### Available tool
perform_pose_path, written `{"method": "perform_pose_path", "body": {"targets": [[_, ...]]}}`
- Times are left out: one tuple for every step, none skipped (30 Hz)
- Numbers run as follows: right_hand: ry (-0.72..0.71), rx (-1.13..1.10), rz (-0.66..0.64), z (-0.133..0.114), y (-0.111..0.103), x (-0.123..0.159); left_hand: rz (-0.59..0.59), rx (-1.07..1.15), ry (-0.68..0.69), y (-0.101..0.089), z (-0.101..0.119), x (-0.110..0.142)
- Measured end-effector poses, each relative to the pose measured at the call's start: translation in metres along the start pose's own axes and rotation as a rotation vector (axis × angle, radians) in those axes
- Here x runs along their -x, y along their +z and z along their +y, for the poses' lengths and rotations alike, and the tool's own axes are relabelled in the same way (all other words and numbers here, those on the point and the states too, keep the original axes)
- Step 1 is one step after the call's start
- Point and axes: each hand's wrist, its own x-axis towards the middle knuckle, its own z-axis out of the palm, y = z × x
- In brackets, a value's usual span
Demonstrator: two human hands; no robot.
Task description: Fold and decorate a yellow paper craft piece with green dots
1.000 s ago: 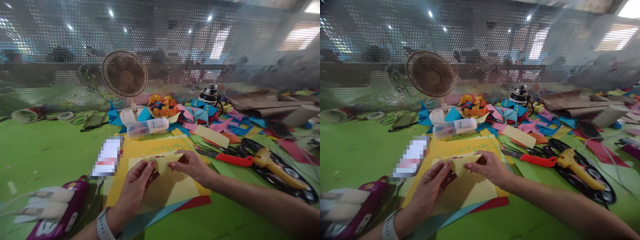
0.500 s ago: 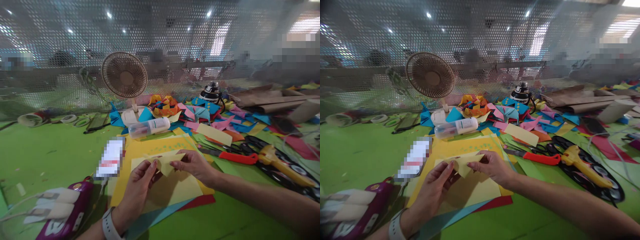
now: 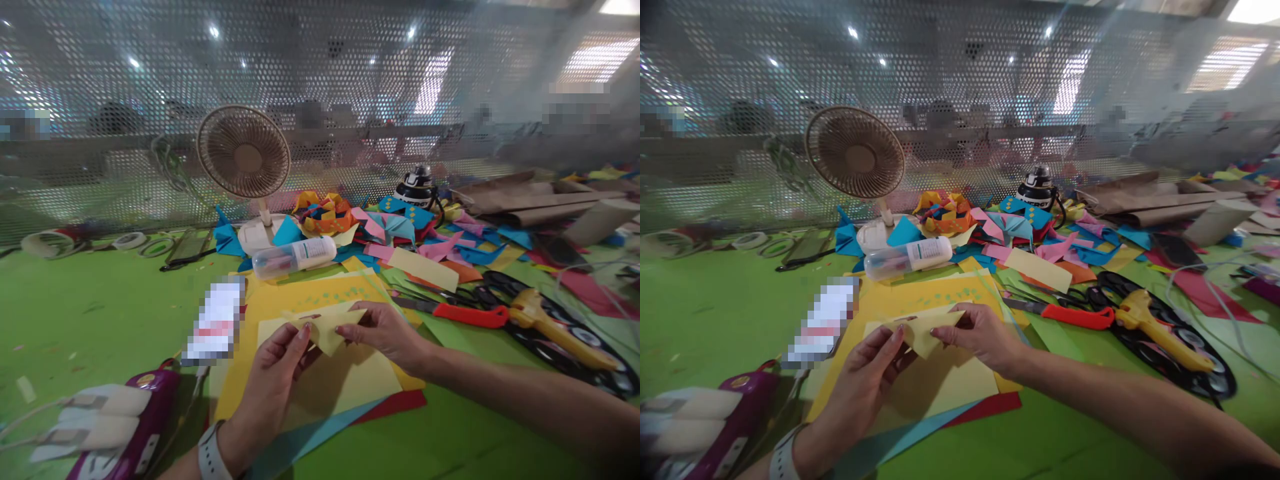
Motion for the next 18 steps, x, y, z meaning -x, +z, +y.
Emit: {"method": "perform_pose_path", "body": {"targets": [[0.001,-0.003,0.005,0.0,0.0,0.0,-0.004,0.002,0.001,0.0008,0.0005,0.0001],[0.002,-0.005,0.013,-0.0001,0.0001,0.0,-0.008,0.004,0.003,0.0015,0.0009,0.0002],[0.007,-0.008,0.022,-0.0002,0.0002,0.0,-0.013,0.004,0.002,0.002,0.0012,0.0002],[0.015,-0.008,0.031,-0.0004,0.0003,-0.0001,-0.016,0.001,-0.002,0.0023,0.0013,0.0002],[0.02,-0.008,0.042,-0.0005,0.0005,-0.0001,-0.015,-0.002,-0.007,0.0023,0.0012,0.0002],[0.028,-0.006,0.048,-0.0006,0.0006,-0.0002,-0.011,-0.006,-0.01,0.002,0.0011,0.0002],[0.034,-0.006,0.052,-0.0006,0.0006,-0.0002,-0.01,-0.01,-0.01,0.0015,0.0008,0.0002],[0.034,-0.006,0.056,-0.0006,0.0006,-0.0002,-0.013,-0.013,-0.008,0.0008,0.0004,0.0002],[0.028,-0.005,0.059,-0.0005,0.0007,-0.0002,-0.021,-0.017,-0.005,0.0002,0.0,0.0004],[0.018,-0.003,0.062,-0.0004,0.0009,0.0,-0.031,-0.026,-0.007,-0.0003,-0.0004,0.0006],[0.006,0.0,0.068,-0.0003,0.0013,0.0002,-0.043,-0.045,-0.016,-0.0005,-0.0007,0.0009],[-0.004,0.007,0.076,-0.0003,0.0018,0.0006,-0.054,-0.073,-0.033,-0.0003,-0.001,0.0012],[-0.012,0.017,0.083,-0.0003,0.0027,0.0012,-0.062,-0.11,-0.054,0.0003,-0.0011,0.0015],[-0.012,0.026,0.086,-0.0002,0.0037,0.0018,-0.067,-0.152,-0.076,0.0012,-0.0012,0.0017],[-0.001,0.032,0.086,0.0,0.0048,0.0026,-0.07,-0.195,-0.096,0.0022,-0.0013,0.0018],[0.011,0.029,0.08,0.0004,0.006,0.0033,-0.074,-0.235,-0.112,0.0032,-0.0015,0.0019],[0.019,0.018,0.066,0.0012,0.0072,0.0039,-0.077,-0.271,-0.124,0.0039,-0.0017,0.0018],[0.021,0.001,0.047,0.0022,0.0081,0.0044,-0.078,-0.299,-0.134,0.0042,-0.002,0.0018]]}}
